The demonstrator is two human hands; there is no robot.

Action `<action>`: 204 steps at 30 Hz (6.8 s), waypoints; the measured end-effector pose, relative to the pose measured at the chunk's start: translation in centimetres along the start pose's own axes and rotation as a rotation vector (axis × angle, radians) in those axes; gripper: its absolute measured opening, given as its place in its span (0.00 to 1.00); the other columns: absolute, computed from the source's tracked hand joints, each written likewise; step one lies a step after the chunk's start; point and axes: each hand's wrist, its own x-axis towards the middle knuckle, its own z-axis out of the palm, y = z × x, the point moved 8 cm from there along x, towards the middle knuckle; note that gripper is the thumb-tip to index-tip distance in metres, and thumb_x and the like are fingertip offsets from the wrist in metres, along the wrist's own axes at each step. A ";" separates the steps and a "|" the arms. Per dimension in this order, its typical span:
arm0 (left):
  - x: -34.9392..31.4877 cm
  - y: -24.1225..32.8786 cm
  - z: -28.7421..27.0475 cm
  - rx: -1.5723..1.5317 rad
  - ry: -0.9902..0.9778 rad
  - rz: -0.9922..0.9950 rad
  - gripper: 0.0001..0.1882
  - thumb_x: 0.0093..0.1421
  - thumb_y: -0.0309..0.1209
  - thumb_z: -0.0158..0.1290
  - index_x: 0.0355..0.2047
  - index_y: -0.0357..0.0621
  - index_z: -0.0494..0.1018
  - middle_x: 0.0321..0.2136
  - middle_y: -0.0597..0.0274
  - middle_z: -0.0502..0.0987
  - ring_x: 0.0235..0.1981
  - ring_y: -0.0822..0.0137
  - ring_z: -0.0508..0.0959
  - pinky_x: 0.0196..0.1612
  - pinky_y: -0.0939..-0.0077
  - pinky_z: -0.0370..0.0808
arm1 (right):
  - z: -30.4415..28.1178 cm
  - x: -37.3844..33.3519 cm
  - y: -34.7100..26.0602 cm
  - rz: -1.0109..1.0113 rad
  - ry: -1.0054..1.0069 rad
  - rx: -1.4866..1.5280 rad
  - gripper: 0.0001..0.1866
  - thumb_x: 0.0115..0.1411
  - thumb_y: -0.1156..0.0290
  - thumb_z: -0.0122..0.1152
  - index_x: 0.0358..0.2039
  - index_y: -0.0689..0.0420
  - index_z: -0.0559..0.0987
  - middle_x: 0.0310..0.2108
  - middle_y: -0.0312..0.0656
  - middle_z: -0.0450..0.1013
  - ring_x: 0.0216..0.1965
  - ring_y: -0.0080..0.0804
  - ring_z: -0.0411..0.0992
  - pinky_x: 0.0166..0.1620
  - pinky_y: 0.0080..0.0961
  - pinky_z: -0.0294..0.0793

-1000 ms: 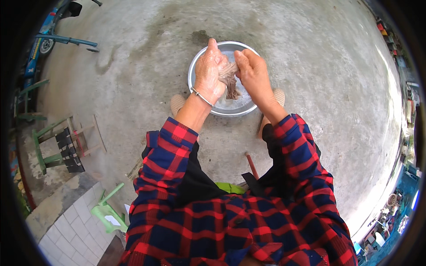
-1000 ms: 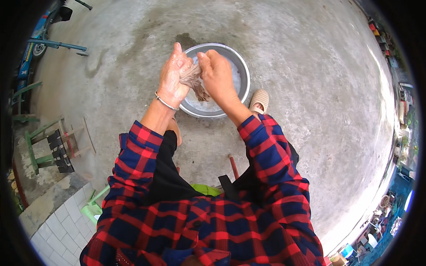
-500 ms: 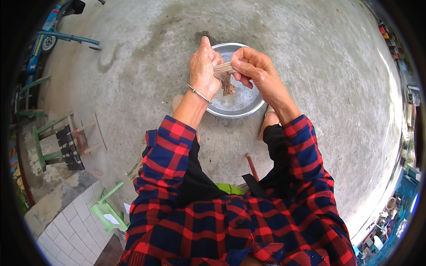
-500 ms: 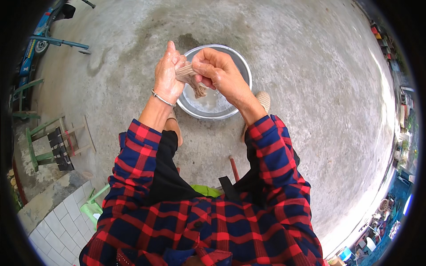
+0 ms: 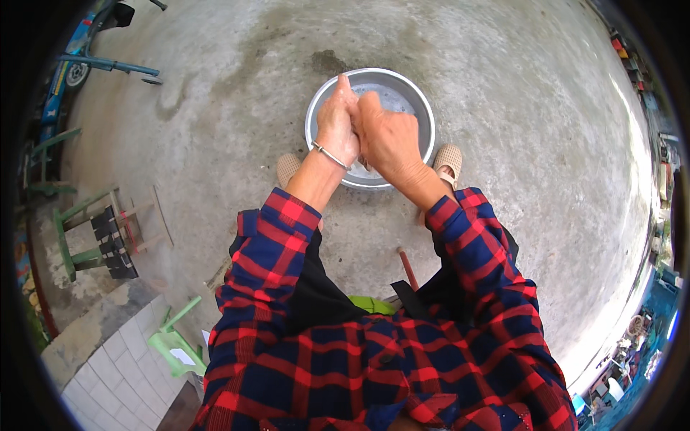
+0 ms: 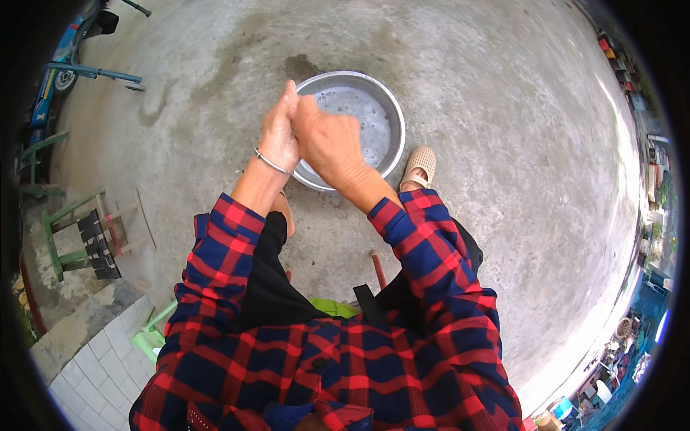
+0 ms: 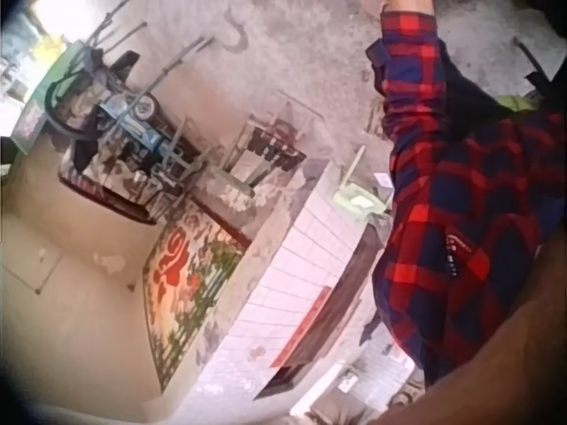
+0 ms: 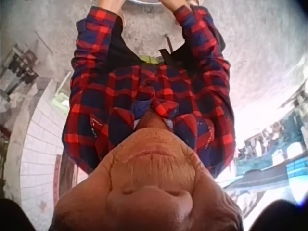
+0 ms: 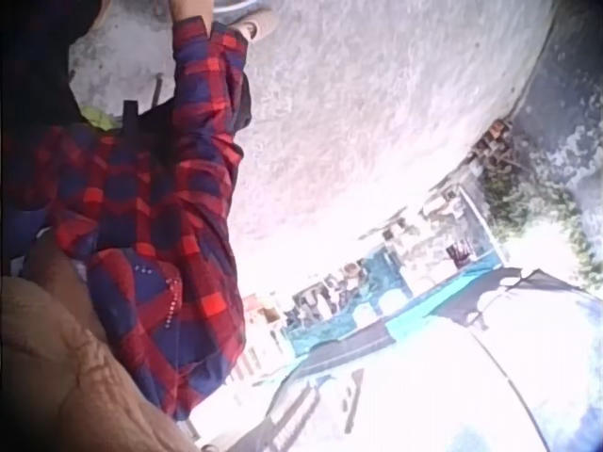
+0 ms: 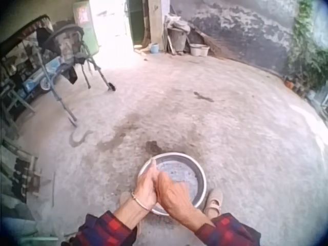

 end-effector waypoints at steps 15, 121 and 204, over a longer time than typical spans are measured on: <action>0.8 4.5 1.5 -0.530 -0.343 -0.083 0.22 0.67 0.47 0.45 0.18 0.52 0.61 0.16 0.68 0.61 0.22 0.68 0.62 0.29 0.69 0.62 | 6.2 -3.2 5.5 0.901 -0.635 1.437 0.24 0.66 0.46 0.46 0.41 0.56 0.75 0.30 0.39 0.74 0.24 0.25 0.73 0.26 0.25 0.72; -2.2 7.6 5.2 0.096 -0.283 0.118 0.06 0.58 0.26 0.50 0.36 0.40 0.71 0.32 0.64 0.73 0.40 0.61 0.78 0.51 0.56 0.74 | -0.7 -0.9 9.9 1.003 -0.375 1.212 0.21 0.62 0.49 0.57 0.31 0.57 0.75 0.18 0.36 0.71 0.17 0.24 0.71 0.19 0.19 0.67; -2.4 6.8 5.6 0.278 -0.450 0.155 0.25 0.54 0.22 0.57 0.53 0.39 0.64 0.38 0.58 0.73 0.43 0.64 0.75 0.55 0.64 0.70 | -0.7 0.5 8.5 0.654 -0.047 1.403 0.10 0.64 0.67 0.55 0.41 0.58 0.70 0.28 0.37 0.74 0.24 0.21 0.70 0.22 0.18 0.65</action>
